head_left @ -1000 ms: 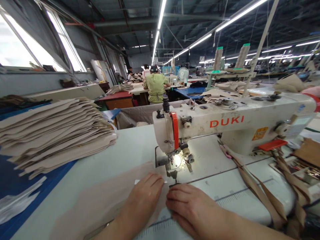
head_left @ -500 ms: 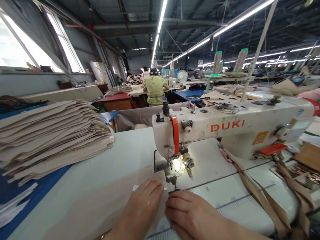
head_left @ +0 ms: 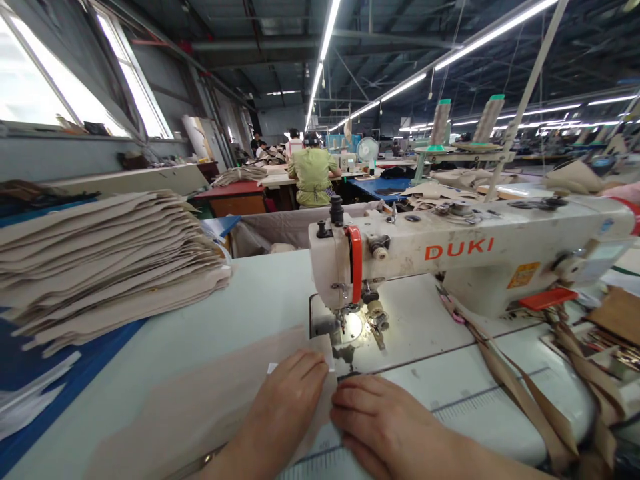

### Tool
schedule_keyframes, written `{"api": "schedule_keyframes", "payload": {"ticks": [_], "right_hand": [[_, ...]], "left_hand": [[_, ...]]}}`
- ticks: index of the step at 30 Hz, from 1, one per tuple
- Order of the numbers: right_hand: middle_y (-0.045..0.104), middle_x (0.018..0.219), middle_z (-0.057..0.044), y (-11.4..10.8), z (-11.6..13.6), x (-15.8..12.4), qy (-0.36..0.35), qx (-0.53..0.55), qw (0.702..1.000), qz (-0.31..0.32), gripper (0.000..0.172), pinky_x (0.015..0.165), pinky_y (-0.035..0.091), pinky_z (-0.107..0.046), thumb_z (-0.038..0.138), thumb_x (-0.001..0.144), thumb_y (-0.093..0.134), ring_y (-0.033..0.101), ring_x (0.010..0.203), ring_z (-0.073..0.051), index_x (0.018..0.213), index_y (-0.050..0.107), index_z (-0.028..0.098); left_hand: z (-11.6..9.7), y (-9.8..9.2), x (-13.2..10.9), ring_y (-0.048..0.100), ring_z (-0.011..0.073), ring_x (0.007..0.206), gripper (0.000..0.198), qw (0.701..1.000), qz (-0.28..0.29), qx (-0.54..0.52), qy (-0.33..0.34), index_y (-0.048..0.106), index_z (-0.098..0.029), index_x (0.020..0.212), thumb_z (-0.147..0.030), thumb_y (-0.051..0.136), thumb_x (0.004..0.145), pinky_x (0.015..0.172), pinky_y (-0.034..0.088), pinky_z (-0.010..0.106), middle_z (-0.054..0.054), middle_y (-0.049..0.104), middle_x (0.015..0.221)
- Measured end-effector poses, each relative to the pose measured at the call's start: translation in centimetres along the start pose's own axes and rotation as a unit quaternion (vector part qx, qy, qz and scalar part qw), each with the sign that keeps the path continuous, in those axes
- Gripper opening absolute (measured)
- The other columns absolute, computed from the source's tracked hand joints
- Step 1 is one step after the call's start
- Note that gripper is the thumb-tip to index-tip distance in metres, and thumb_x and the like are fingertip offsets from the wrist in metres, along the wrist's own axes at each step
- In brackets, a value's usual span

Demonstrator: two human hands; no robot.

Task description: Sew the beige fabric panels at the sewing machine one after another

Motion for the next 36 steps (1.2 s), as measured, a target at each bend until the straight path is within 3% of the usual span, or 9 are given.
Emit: {"api": "schedule_keyframes", "payload": {"ticks": [4, 7, 11, 18, 28, 36], "right_hand": [[0.068, 0.114, -0.009, -0.5, -0.2, 0.1, -0.001, 0.022, 1.000, 0.003, 0.022, 0.104, 0.042, -0.029, 0.017, 0.094, 0.053, 0.057, 0.111, -0.021, 0.110, 0.067, 0.013], [0.069, 0.104, -0.007, -1.0, -1.1, 0.7, 0.013, 0.020, 1.000, -0.004, 0.021, 0.095, 0.046, -0.029, 0.017, 0.096, 0.050, 0.058, 0.099, -0.020, 0.108, 0.067, 0.015], [0.066, 0.095, -0.007, -1.3, -3.1, 2.0, 0.051, -0.039, 0.998, -0.009, 0.018, 0.087, 0.047, -0.032, 0.019, 0.095, 0.053, 0.056, 0.093, -0.022, 0.106, 0.067, 0.017], [0.063, 0.093, -0.007, -0.9, -3.8, 3.0, 0.022, -0.115, 0.993, 0.015, 0.016, 0.085, 0.047, -0.033, 0.019, 0.096, 0.053, 0.055, 0.092, -0.022, 0.103, 0.068, 0.015], [0.066, 0.091, -0.007, -1.9, -6.4, 3.3, 0.030, -0.151, 0.988, -0.004, 0.015, 0.087, 0.045, -0.031, 0.018, 0.096, 0.053, 0.056, 0.092, -0.022, 0.094, 0.068, 0.015], [0.064, 0.089, -0.006, -2.0, -7.4, 3.3, 0.067, -0.150, 0.986, -0.031, 0.017, 0.079, 0.043, -0.030, 0.017, 0.097, 0.050, 0.055, 0.082, -0.019, 0.093, 0.067, 0.016]], "left_hand": [[0.0, 0.0, -0.2, 0.068, 0.0196, 0.077, 0.039, 1.000, 0.023, -0.004, 0.003, 0.066, -0.015, 0.086, 0.000, 0.031, 0.091, 0.073, 0.061, 0.033, 0.006, 0.072, 0.083], [0.0, -0.1, -0.3, 0.069, 0.0197, 0.082, 0.037, 0.999, 0.036, -0.010, -0.002, 0.068, -0.014, 0.092, 0.000, 0.033, 0.090, 0.077, 0.061, 0.032, 0.007, 0.073, 0.087], [0.1, -0.2, -0.8, 0.069, 0.0192, 0.086, 0.034, 0.998, 0.045, -0.029, -0.016, 0.069, -0.013, 0.098, -0.005, 0.037, 0.091, 0.082, 0.061, 0.031, 0.008, 0.074, 0.093], [0.8, 0.3, -2.2, 0.069, 0.0216, 0.104, 0.034, 0.995, 0.080, -0.049, -0.034, 0.067, -0.016, 0.118, -0.017, 0.043, 0.094, 0.093, 0.059, 0.036, 0.010, 0.073, 0.114], [1.4, 3.2, 0.3, 0.071, 0.0221, 0.102, 0.036, 0.997, 0.079, 0.003, 0.003, 0.069, -0.014, 0.117, -0.015, 0.039, 0.096, 0.091, 0.060, 0.037, 0.011, 0.074, 0.114], [2.0, 3.7, 1.4, 0.070, 0.0213, 0.104, 0.037, 0.997, 0.072, -0.020, -0.007, 0.070, -0.013, 0.116, -0.018, 0.038, 0.097, 0.093, 0.059, 0.036, 0.011, 0.074, 0.112]]}}
Point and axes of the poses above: each hand's wrist, its own x-axis towards the middle knuckle, its own y-axis out of the palm, z = x × y, the point moved 6 cm from there along x, towards the middle knuckle
